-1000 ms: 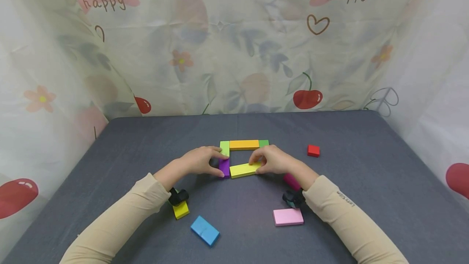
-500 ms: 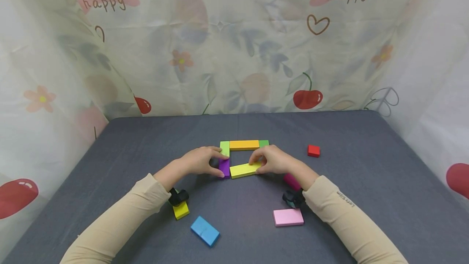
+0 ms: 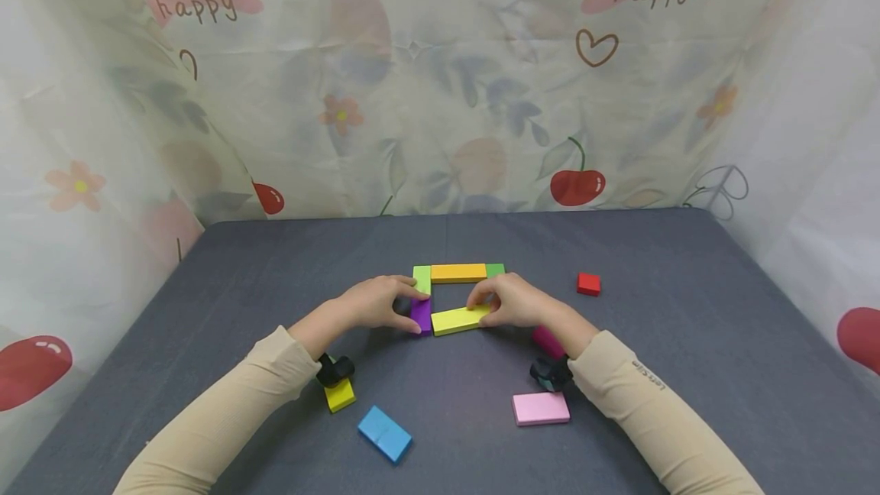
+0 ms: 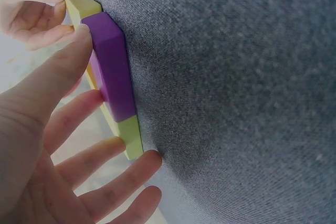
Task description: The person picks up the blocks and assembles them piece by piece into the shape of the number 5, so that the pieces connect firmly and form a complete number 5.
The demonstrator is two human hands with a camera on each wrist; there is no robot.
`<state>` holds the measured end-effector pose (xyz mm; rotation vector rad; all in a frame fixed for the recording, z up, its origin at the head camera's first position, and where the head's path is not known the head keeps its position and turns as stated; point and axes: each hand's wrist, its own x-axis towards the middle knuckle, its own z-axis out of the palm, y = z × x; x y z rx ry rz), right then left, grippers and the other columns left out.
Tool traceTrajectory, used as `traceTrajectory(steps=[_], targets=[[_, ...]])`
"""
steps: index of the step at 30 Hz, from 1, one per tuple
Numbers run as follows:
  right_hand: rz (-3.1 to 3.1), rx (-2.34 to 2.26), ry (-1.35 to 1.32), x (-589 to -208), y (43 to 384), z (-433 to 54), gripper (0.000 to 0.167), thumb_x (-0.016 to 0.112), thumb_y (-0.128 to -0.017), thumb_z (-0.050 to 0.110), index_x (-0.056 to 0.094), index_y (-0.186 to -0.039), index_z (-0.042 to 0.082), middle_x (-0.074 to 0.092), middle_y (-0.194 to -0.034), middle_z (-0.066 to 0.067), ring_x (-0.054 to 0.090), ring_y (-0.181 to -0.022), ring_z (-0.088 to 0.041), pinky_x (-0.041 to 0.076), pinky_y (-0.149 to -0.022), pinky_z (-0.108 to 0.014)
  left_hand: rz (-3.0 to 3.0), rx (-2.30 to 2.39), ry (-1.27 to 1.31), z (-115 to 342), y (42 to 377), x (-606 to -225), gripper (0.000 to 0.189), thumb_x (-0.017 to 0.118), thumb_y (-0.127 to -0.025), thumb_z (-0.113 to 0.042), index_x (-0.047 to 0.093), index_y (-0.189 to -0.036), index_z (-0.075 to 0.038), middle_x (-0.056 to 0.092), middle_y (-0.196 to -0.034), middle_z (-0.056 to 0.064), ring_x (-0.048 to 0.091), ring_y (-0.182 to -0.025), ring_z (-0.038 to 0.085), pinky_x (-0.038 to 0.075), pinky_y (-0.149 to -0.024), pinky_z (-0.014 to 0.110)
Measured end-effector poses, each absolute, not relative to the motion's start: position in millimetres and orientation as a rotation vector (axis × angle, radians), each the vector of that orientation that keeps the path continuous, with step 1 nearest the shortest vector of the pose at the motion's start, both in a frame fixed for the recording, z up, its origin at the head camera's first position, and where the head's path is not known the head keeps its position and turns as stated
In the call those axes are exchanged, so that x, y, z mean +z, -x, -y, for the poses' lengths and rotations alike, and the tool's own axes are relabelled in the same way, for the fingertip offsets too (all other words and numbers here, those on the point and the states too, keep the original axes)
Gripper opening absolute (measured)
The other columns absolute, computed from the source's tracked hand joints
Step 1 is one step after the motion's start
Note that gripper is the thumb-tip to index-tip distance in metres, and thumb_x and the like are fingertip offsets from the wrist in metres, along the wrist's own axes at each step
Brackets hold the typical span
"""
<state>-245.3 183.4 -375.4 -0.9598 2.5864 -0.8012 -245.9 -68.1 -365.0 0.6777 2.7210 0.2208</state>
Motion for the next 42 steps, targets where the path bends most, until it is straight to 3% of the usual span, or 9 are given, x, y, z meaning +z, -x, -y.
traceTrajectory(steps=[27,42], targets=[[-2.671,-0.864,0.852,-361.7,248.1,-215.3,0.028,0.071,-0.081,0.015,0.067,-0.107,0.005,0.069,-0.106,-0.011,0.06,-0.076,-0.009,0.051,-0.075,-0.025,-2.71,0.239,-0.692,69.4,246.3,-366.0,0.058,0.071,-0.078,-0.047,0.055,-0.131,-0.029,0.043,-0.146,0.006,0.039,-0.136,0.026,0.036,-0.108,0.048],[-2.814,-0.892,0.607,-361.6,250.2,-276.0,0.034,0.072,-0.081,0.017,0.065,-0.111,0.001,0.066,-0.108,-0.019,0.058,-0.075,-0.009,0.048,-0.065,-0.022,-2.717,0.23,-0.692,69.2,246.3,-366.0,0.059,0.071,-0.078,-0.047,0.055,-0.131,-0.029,0.043,-0.146,0.005,0.039,-0.136,0.026,0.036,-0.107,0.048]])
